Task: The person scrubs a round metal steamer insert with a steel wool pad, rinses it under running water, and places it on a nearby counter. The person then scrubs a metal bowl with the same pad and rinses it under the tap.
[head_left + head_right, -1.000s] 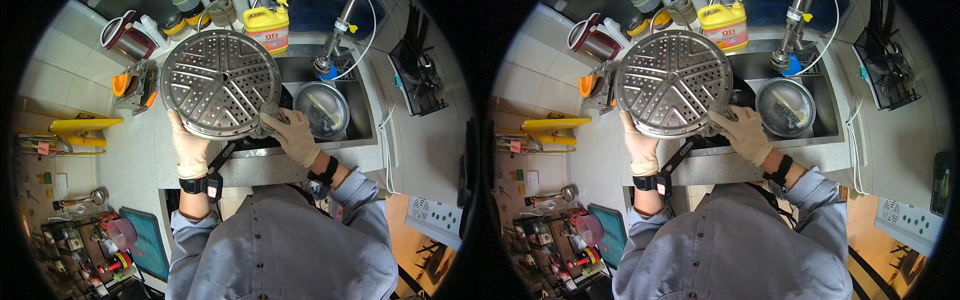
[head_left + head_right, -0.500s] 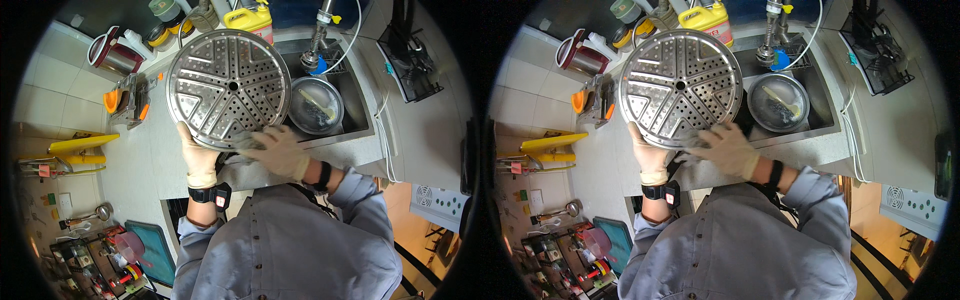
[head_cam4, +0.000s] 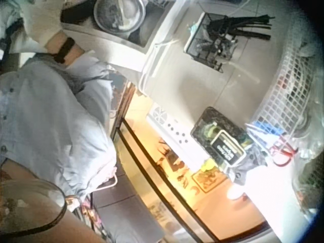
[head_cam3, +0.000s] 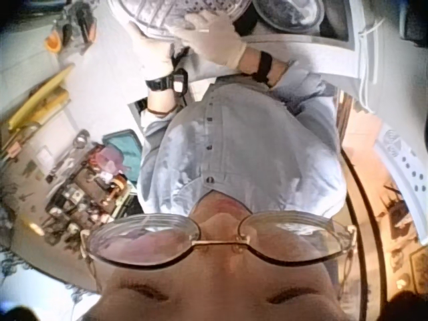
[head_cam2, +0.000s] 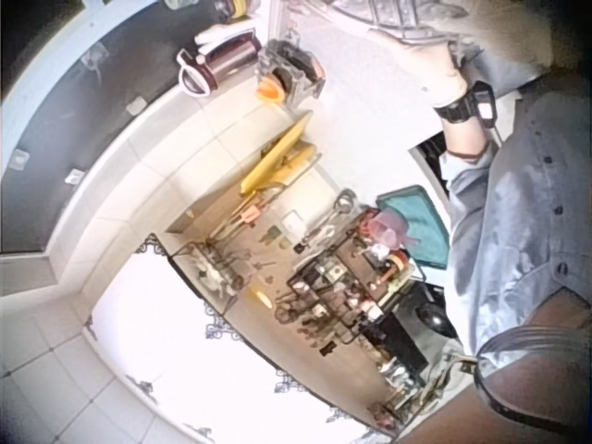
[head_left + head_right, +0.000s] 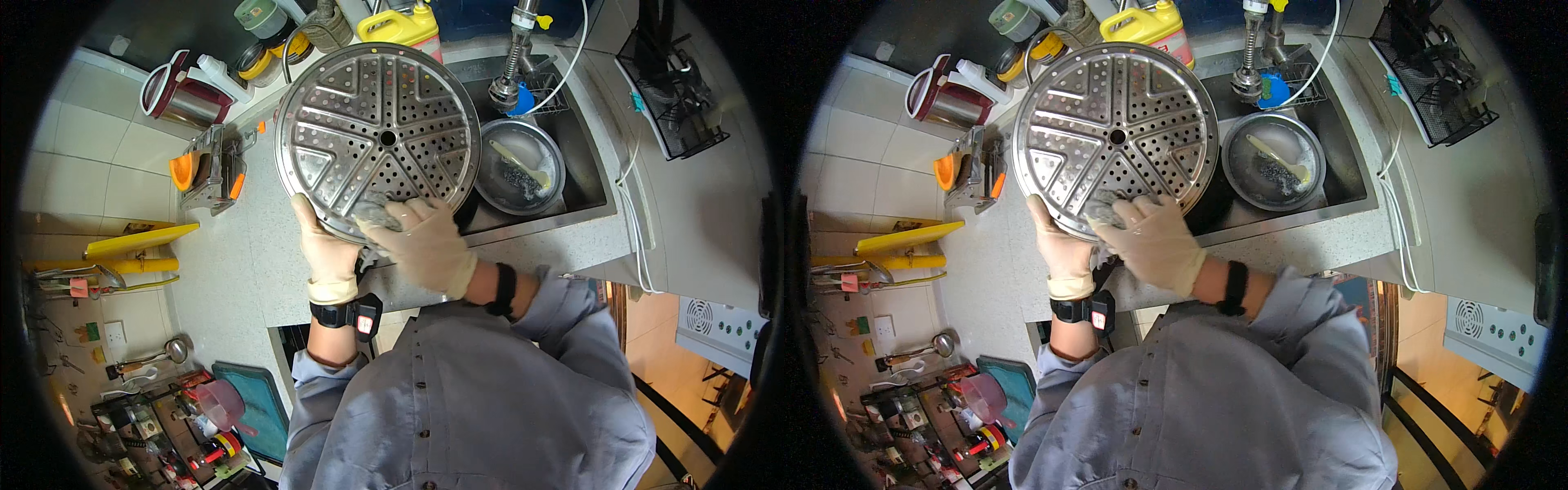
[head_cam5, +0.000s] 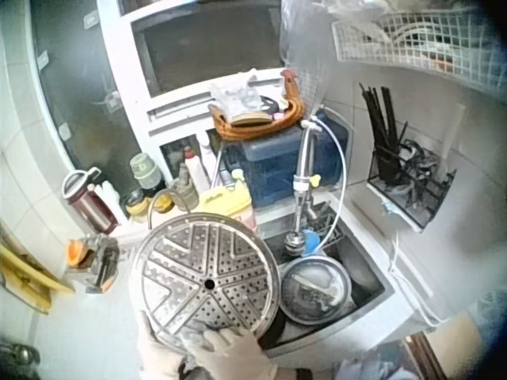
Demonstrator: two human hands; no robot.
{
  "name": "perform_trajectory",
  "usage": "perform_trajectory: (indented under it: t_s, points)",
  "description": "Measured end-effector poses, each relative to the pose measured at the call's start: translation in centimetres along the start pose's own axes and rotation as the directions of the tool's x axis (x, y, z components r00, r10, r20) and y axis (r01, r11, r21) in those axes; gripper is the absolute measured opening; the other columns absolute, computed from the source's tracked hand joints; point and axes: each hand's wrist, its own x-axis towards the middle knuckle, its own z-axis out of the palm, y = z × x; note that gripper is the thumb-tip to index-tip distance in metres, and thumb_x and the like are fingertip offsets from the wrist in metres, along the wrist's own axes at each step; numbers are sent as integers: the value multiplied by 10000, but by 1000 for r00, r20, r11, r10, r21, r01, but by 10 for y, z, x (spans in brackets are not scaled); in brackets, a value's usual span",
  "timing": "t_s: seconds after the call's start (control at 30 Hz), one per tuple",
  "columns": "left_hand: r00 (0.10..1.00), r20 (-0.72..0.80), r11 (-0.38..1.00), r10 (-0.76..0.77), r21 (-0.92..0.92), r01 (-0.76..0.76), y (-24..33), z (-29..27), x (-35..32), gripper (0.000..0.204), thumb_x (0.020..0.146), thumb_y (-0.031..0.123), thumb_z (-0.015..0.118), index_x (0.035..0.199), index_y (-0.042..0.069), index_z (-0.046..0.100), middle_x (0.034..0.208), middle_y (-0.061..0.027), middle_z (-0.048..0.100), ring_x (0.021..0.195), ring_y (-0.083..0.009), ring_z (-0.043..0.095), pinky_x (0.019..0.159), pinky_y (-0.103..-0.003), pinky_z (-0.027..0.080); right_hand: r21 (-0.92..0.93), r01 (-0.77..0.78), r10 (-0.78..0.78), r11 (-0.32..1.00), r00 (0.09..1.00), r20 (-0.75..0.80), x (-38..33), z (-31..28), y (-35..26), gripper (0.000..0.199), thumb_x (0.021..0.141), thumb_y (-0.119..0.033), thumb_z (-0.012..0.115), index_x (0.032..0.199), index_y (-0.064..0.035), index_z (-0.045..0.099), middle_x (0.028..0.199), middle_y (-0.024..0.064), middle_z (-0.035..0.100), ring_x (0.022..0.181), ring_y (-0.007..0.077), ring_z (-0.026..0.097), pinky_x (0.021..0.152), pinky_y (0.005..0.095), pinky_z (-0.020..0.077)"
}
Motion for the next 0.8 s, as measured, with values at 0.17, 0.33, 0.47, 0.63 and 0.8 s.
perform_trajectory:
  t_s: [0.17,0.33,0.47,0.63,0.8]
  points:
    - [999,-30,999,31,42,-30,-1,4,-7,633,934,528,484,1399,101,440,1417,-119,470,1272,-329,450,1079,-515,320,-76,-287,284,955,958,-50,-12,-4,18,384,817,-250,597,1201,-227,601,973,31,587,870,227,571,775,460,406]
    - [1000,-28,998,11,60,-9,-3,5,-2,642,924,530,502,1388,89,451,1404,-114,485,1275,-328,453,1078,-515,328,-28,-25,25,999,1000,-12,-16,2,7,412,805,-268,622,1215,-238,590,974,25,583,886,221,563,776,452,397]
    - [999,-39,999,21,-39,-23,0,5,-3,665,936,569,440,1416,110,411,1421,-137,453,1273,-343,444,1061,-541,332,-1,-157,157,988,987,-22,-16,-4,15,521,770,-253,649,1282,-249,557,956,43,580,891,226,563,789,438,388]
    - [1000,11,997,14,-71,-13,-1,4,-3,608,941,505,485,1386,93,451,1385,-121,502,1245,-320,488,1056,-515,360,103,-206,210,973,977,-35,-13,-8,26,481,738,-297,672,1211,-237,615,963,48,581,923,236,555,821,429,369]
    - [998,-13,998,58,5,-58,-3,6,0,575,952,472,491,1371,80,467,1373,-120,517,1231,-307,508,1054,-500,375,48,-78,81,996,995,-53,-11,-4,15,361,740,-311,677,1089,-220,666,1011,35,582,966,244,539,820,448,370]
